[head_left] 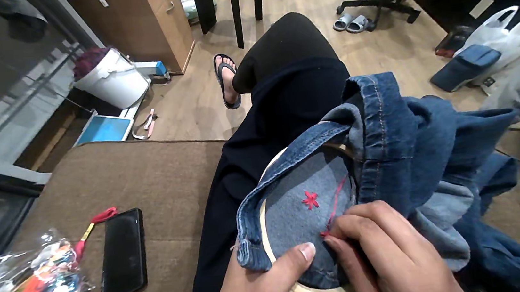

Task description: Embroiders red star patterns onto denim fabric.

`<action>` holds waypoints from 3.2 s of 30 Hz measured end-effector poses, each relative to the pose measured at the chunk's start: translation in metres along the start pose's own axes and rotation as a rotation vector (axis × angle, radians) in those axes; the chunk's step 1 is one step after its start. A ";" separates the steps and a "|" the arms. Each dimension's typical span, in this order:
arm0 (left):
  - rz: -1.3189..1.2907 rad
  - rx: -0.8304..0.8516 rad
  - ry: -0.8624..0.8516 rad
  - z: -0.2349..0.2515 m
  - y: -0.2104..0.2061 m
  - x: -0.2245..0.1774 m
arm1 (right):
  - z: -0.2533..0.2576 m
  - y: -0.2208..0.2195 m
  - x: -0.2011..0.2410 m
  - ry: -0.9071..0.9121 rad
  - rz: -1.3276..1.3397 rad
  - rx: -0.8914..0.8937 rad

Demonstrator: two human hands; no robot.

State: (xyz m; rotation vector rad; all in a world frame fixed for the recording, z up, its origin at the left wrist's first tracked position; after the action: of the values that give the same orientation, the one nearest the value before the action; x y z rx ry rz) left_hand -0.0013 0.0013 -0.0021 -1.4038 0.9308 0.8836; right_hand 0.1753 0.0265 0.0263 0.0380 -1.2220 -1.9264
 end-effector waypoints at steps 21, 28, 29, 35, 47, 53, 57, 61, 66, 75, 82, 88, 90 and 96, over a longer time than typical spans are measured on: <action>0.056 0.010 -0.032 -0.001 0.003 -0.002 | 0.025 0.015 -0.029 0.374 -0.198 0.043; 0.217 0.100 -0.164 0.003 0.011 0.002 | 0.021 0.005 -0.024 0.497 -0.240 -0.126; 0.237 0.114 -0.176 0.005 0.012 0.002 | 0.021 0.002 -0.026 0.507 -0.252 -0.147; 0.242 0.219 -0.104 0.008 0.013 0.001 | 0.025 0.001 -0.030 0.481 -0.280 -0.202; -0.189 -0.093 0.148 0.003 0.000 -0.003 | 0.011 0.032 -0.010 0.067 0.106 -0.047; -0.045 -0.009 0.042 -0.001 -0.001 -0.003 | 0.003 0.002 -0.005 0.134 0.003 -0.033; 0.145 0.014 -0.055 -0.003 0.001 -0.003 | 0.004 -0.001 0.005 0.099 -0.119 -0.004; 0.226 0.052 -0.147 -0.003 0.004 0.001 | 0.001 0.002 0.006 0.003 0.038 0.087; 0.328 0.107 -0.199 -0.003 0.005 -0.001 | -0.005 0.011 0.005 -0.049 0.304 0.175; 0.198 -0.039 -0.106 -0.007 0.001 -0.004 | -0.008 0.050 -0.012 -0.076 0.658 0.089; 0.198 0.006 -0.123 -0.006 0.003 -0.003 | 0.002 0.023 -0.022 0.123 -0.128 -0.086; 0.212 0.032 -0.125 -0.006 0.006 -0.003 | 0.009 0.012 -0.019 0.280 -0.285 -0.087; 0.221 0.076 -0.141 -0.005 0.007 -0.001 | 0.009 0.010 -0.018 0.314 -0.280 -0.137; 0.272 0.186 -0.183 0.003 0.012 0.002 | 0.013 0.000 -0.017 0.341 -0.270 -0.263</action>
State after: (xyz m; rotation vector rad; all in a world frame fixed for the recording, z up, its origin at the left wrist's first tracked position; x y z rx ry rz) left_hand -0.0117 0.0039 -0.0092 -1.0344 1.0496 1.0794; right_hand 0.1807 0.0469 0.0262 0.3950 -0.7621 -2.1889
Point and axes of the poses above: each hand's wrist, its own z-axis towards the middle knuckle, its own y-axis out of the back of the hand, x = y × z, the point moved 2 cm from there along z, towards the middle knuckle, and after that the axes turned 1 degree about y, right-handed, at the moved point
